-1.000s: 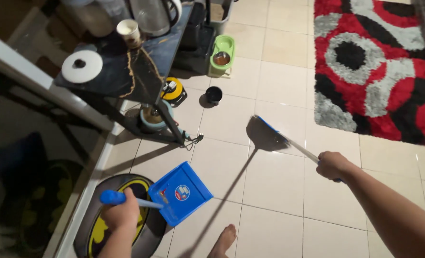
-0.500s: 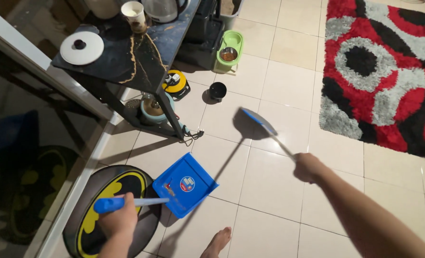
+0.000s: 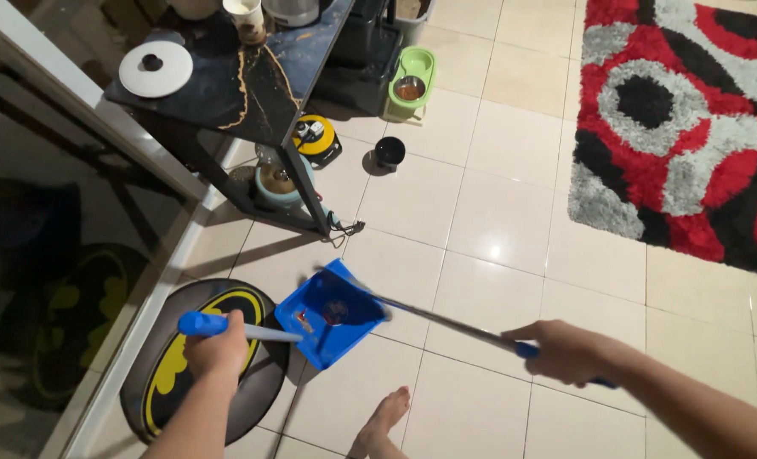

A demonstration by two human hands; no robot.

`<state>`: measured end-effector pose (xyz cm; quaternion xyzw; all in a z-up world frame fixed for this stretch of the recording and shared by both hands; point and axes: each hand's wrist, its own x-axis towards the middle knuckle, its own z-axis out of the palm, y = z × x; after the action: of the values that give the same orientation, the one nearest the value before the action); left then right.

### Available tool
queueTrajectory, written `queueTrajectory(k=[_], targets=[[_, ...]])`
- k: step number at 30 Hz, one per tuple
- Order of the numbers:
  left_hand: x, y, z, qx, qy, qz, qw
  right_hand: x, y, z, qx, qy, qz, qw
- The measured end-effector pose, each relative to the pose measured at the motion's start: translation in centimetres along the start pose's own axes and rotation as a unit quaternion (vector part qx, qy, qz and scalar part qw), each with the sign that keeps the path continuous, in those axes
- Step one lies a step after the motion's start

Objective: The recorder unfolds a large rug and then sweeps the tiled floor using a broom and dustpan.

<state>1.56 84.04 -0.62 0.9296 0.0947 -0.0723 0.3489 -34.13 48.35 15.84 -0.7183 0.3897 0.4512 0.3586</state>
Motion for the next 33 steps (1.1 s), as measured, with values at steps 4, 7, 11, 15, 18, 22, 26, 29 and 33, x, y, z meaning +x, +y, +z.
queueTrajectory(k=[4,7,11,15,18,22,26,29,33], targets=[[-0.1,0.0,-0.4,0.013,-0.020,0.002,1.000,-1.4,3.8,-2.2,0.080,0.021,0.032,0.996],[0.1,0.1,-0.7,0.022,-0.020,-0.007,1.000,-1.1,5.2,-4.4,0.069,0.075,0.048,0.994],[-0.6,0.9,-1.9,0.045,-0.030,-0.021,0.998,2.4,5.3,-3.4,0.035,0.152,0.053,0.986],[-0.5,-0.2,-2.1,0.042,-0.042,-0.022,0.998,6.6,3.6,0.3,-0.016,0.204,-0.002,0.979],[-0.3,0.2,-2.1,0.034,-0.045,0.001,0.998,6.0,0.0,3.7,-0.008,0.167,-0.008,0.986],[-0.2,-1.2,-1.4,0.012,-0.047,0.026,0.998,1.5,-3.3,5.8,0.037,0.039,0.021,0.998],[-0.7,-0.6,-2.5,0.020,-0.044,0.039,0.998,-1.5,-1.1,3.5,0.099,-0.010,0.040,0.994],[-1.2,-0.3,-3.6,0.031,-0.042,0.002,0.999,-2.4,2.5,0.5,0.143,-0.004,0.019,0.990],[-1.6,-2.3,-4.2,0.044,-0.048,0.003,0.998,-2.9,3.0,-2.3,0.132,0.053,0.064,0.988]])
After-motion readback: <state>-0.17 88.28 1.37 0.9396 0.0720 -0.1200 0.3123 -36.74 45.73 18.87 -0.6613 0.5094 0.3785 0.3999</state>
